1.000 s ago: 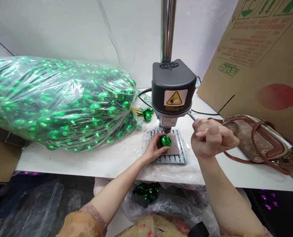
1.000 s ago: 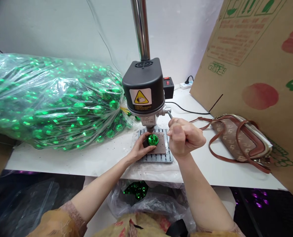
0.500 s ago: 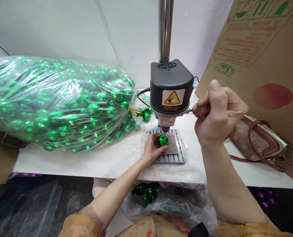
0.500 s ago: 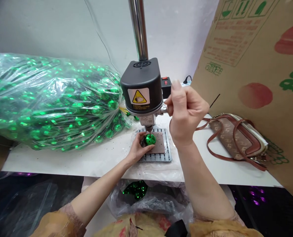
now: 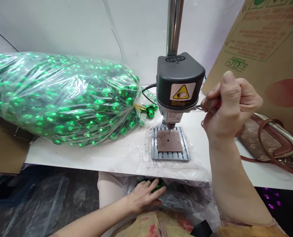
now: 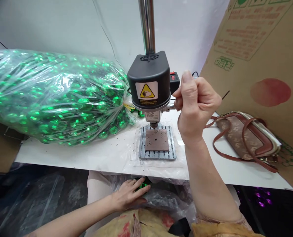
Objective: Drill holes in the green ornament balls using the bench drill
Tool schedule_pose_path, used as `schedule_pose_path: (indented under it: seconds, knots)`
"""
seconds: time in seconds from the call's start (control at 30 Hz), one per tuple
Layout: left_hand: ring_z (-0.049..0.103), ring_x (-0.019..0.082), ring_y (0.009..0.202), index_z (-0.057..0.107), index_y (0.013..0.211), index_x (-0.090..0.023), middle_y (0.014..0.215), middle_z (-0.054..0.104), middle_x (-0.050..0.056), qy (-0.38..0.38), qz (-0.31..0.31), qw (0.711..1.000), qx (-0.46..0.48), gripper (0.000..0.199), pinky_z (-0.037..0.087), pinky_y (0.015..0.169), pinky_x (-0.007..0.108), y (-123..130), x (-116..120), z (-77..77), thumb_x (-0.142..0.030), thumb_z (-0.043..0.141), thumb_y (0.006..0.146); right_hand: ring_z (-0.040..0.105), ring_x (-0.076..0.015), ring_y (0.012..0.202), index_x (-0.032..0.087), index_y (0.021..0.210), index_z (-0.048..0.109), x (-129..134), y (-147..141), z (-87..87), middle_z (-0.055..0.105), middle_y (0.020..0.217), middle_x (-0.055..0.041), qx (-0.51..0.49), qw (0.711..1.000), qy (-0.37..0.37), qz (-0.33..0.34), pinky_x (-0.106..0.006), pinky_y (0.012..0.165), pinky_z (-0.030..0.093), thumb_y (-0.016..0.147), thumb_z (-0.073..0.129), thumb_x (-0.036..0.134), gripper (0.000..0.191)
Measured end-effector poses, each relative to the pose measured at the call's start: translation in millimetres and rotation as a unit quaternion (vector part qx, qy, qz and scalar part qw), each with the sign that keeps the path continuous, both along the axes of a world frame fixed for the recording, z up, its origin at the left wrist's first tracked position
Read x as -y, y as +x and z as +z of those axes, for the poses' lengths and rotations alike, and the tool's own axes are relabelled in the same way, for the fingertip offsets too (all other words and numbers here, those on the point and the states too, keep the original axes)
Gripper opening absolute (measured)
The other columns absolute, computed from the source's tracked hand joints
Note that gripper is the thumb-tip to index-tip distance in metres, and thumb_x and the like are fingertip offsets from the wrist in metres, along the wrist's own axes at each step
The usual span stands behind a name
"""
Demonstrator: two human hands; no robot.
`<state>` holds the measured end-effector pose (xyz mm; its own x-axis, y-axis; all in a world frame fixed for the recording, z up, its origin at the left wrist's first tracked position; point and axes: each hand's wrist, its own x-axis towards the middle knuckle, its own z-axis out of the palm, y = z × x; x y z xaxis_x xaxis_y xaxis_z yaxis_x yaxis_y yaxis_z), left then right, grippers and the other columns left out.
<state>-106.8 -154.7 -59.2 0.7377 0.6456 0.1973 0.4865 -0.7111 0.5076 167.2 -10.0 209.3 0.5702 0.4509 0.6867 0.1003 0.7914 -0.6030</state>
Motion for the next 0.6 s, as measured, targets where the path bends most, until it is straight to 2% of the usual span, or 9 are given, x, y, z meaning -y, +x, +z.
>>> schedule_pose_path:
  seconds: [0.07, 0.1, 0.17, 0.23, 0.3, 0.33, 0.43, 0.5, 0.6]
  knots:
    - [0.073, 0.024, 0.08, 0.074, 0.128, -0.038, 0.121, 0.079, 0.009, 0.031, -0.002, 0.998, 0.063, 0.035, 0.059, 0.07, 0.038, 2.4, -28.1, 14.8, -0.039, 0.066, 0.094, 0.037, -0.0027, 0.04, 0.02, 0.059, 0.058, -0.1, 0.1, -0.6, 0.043, 0.046, 0.008, 0.002, 1.0, 0.005, 0.001, -0.025, 0.043, 0.027, 0.094, 0.064, 0.034, 0.038]
    - [0.073, 0.024, 0.083, 0.076, 0.123, -0.033, 0.116, 0.079, 0.011, 0.048, -0.001, 0.994, 0.096, 0.031, 0.06, 0.073, 0.038, 6.3, -50.2, 27.0, -0.036, 0.063, 0.095, 0.038, -0.0028, 0.04, 0.02, 0.06, 0.058, -0.3, 0.2, -1.1, 0.044, 0.046, 0.0079, 0.002, 1.0, 0.011, 0.003, -0.026, 0.043, 0.026, 0.094, 0.064, 0.034, 0.037]
    - [0.073, 0.027, 0.094, 0.077, 0.117, -0.027, 0.107, 0.078, 0.013, 0.077, 0.058, 0.986, 0.135, 0.028, 0.06, 0.084, 0.042, 19.7, -107.5, 56.7, -0.028, 0.054, 0.1, 0.039, -0.0033, 0.04, 0.019, 0.06, 0.06, -0.7, 0.2, -2.0, 0.046, 0.047, 0.0077, -0.001, 1.0, 0.023, 0.005, -0.026, 0.042, 0.026, 0.094, 0.065, 0.033, 0.036]
    - [0.071, 0.029, 0.104, 0.077, 0.113, -0.024, 0.106, 0.076, 0.015, 0.087, 0.136, 0.981, 0.112, 0.033, 0.057, 0.096, 0.046, 38.9, -173.2, 87.0, -0.021, 0.046, 0.101, 0.04, -0.0038, 0.039, 0.02, 0.061, 0.06, -0.9, 0.0, -2.5, 0.046, 0.046, 0.0079, -0.006, 1.0, 0.027, 0.005, -0.027, 0.041, 0.026, 0.094, 0.065, 0.033, 0.036]
    - [0.065, 0.032, 0.12, 0.075, 0.118, -0.021, 0.119, 0.073, 0.017, 0.083, 0.203, 0.975, 0.048, 0.036, 0.052, 0.106, 0.047, 60.4, -233.6, 110.8, -0.015, 0.045, 0.099, 0.04, -0.0038, 0.039, 0.02, 0.061, 0.06, -0.6, 0.0, -2.8, 0.047, 0.046, 0.0084, -0.006, 1.0, 0.022, 0.004, -0.027, 0.04, 0.026, 0.094, 0.065, 0.032, 0.036]
    - [0.062, 0.033, 0.128, 0.072, 0.126, -0.02, 0.128, 0.071, 0.018, 0.068, 0.235, 0.969, 0.017, 0.04, 0.05, 0.11, 0.048, 70.4, -258.3, 118.8, -0.012, 0.045, 0.098, 0.04, -0.0037, 0.039, 0.02, 0.061, 0.06, -0.2, 0.1, -2.8, 0.047, 0.046, 0.0086, -0.003, 1.0, 0.019, 0.004, -0.027, 0.041, 0.027, 0.094, 0.065, 0.033, 0.036]
    - [0.057, 0.037, 0.137, 0.062, 0.144, -0.018, 0.141, 0.066, 0.021, -0.013, 0.323, 0.946, -0.035, 0.047, 0.047, 0.113, 0.049, 91.6, -304.9, 127.4, -0.015, 0.052, 0.098, 0.04, -0.0042, 0.04, 0.02, 0.061, 0.061, 1.1, 1.3, -2.9, 0.047, 0.047, 0.0087, 0.009, 1.0, 0.016, 0.003, -0.027, 0.042, 0.029, 0.094, 0.066, 0.035, 0.037]
    - [0.061, 0.04, 0.134, 0.065, 0.14, -0.018, 0.137, 0.068, 0.022, -0.049, 0.34, 0.938, -0.04, 0.041, 0.049, 0.109, 0.051, 97.0, -317.0, 123.8, -0.022, 0.055, 0.1, 0.041, -0.0044, 0.041, 0.02, 0.061, 0.06, 1.6, 2.3, -3.3, 0.047, 0.047, 0.0084, 0.013, 1.0, 0.014, 0.005, -0.027, 0.042, 0.03, 0.094, 0.067, 0.036, 0.037]
    - [0.065, 0.04, 0.128, 0.074, 0.125, -0.022, 0.129, 0.073, 0.018, -0.059, 0.322, 0.944, -0.025, 0.03, 0.051, 0.105, 0.048, 96.3, -319.9, 114.0, -0.032, 0.057, 0.103, 0.041, -0.0039, 0.042, 0.021, 0.061, 0.06, 1.5, 3.0, -4.1, 0.048, 0.048, 0.0084, 0.016, 1.0, 0.013, 0.007, -0.026, 0.043, 0.031, 0.094, 0.067, 0.038, 0.038]
